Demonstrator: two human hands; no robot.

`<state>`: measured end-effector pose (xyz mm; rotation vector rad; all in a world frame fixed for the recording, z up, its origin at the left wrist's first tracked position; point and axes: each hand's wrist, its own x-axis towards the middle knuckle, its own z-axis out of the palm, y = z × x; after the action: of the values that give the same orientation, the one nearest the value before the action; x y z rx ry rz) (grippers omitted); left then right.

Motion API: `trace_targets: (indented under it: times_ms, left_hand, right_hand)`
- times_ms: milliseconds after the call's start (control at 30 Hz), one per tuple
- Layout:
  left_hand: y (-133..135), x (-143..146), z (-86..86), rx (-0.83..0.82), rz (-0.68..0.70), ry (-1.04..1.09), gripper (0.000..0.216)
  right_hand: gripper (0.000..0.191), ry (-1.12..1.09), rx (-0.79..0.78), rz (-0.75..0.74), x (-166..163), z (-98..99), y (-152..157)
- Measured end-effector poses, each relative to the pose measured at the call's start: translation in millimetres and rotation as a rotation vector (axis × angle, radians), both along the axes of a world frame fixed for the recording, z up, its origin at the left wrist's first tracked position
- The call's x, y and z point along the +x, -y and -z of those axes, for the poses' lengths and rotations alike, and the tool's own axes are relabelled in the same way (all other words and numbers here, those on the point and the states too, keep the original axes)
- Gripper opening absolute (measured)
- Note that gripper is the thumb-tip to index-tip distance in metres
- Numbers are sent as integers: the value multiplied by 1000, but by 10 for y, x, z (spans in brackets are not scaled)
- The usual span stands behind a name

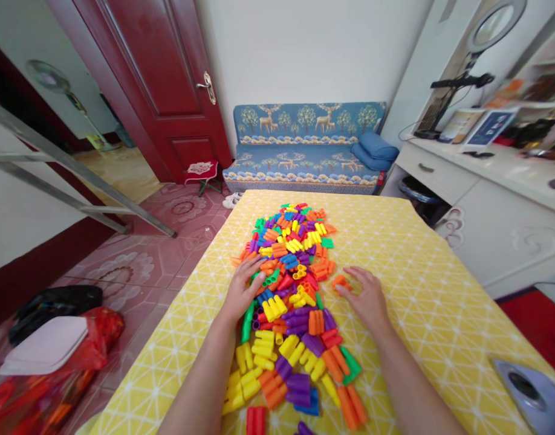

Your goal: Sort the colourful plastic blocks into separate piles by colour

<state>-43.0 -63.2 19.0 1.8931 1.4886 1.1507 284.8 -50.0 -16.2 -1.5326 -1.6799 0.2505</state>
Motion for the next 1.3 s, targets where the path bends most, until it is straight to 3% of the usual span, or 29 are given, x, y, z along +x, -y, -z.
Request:
trace_targets:
  times_ms: [167,333,533,667,967,1300]
  left_hand:
    - [-10,-6,10,6,1,-32,40]
    - [-14,-27,36,6,8,-28,40]
    - [-26,-21,62,14,3,-6,40]
    - [-23,-17,48,7,-5,-18,41]
    - [-28,-28,73,11,-8,-17,40]
    - [-12,-12,47,-2,-10,-22,39]
  right_hand:
    - [48,184,-49,-26,-48,90,39]
    - [46,251,-34,83,-17,72,-21]
    - [50,462,-107,340,657,111,-443]
    - [51,563,-190,434,1088,113,-785]
    - [46,544,-336,533,1462,125,-1268]
    - [54,494,-387,519,1618,135,-1451]
